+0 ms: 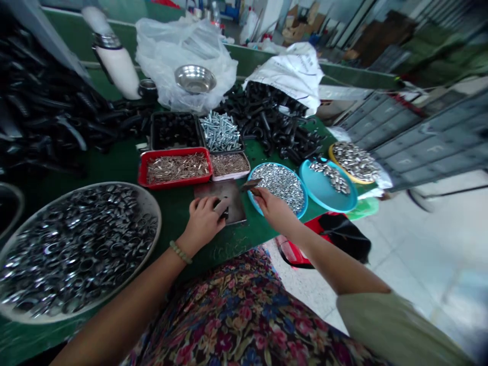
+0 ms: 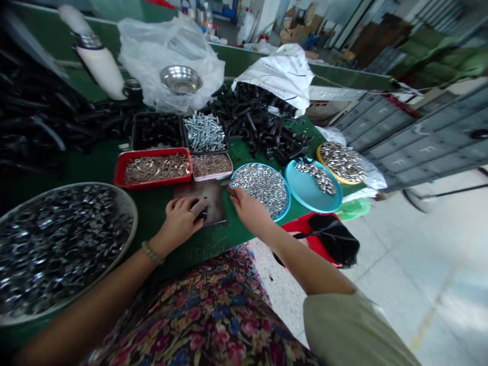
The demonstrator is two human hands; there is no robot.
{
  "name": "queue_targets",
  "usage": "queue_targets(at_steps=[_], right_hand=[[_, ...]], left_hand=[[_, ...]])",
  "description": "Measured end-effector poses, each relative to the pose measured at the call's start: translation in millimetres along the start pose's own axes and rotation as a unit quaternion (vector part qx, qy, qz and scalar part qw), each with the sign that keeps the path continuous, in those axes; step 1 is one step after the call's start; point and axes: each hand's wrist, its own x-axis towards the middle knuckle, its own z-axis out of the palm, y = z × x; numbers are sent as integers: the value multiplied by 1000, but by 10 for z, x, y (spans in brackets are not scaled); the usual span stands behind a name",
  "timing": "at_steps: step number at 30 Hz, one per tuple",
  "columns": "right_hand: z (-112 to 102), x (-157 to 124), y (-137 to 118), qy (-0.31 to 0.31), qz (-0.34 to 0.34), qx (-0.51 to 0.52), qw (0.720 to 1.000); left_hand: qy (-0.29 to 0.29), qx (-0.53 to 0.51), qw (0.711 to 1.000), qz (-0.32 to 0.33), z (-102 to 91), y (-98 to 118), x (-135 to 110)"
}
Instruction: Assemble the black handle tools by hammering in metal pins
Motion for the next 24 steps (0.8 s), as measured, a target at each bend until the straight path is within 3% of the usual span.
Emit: queue_targets(at_steps=[3, 5, 6, 8, 10, 13, 14, 18, 22, 24], right_hand=[[13, -2, 353, 65, 124, -97, 985], [14, 17, 604, 65, 161, -145, 974], [-6, 31, 739, 64, 159, -152, 973], [-120, 57, 1050, 77, 158, -147, 973], [-334, 76, 1432, 109, 203, -144, 962], [-693, 81, 2051, 148, 327, -155, 920], [-774, 81, 2226, 150, 362, -155, 907], [-790, 126, 2586, 135, 416, -140, 888], [-641, 191, 2535, 126, 385, -120, 906], [-630, 205, 2444, 149, 365, -91, 915]], left_hand=[[-3, -62, 998, -10, -11, -7, 94], [-5, -225, 971, -76, -65, -13, 190], [-6, -334, 935, -122, -117, -12, 236], [-19, -516, 833, -197, -265, 11, 310], [-38, -633, 737, -235, -434, 71, 356], [-8, -711, 652, -261, -596, 219, 408], [23, -717, 640, -276, -608, 273, 430], [134, -679, 657, -300, -523, 436, 512], [137, -674, 676, -266, -445, 457, 501], [122, -670, 687, -253, -430, 437, 471]])
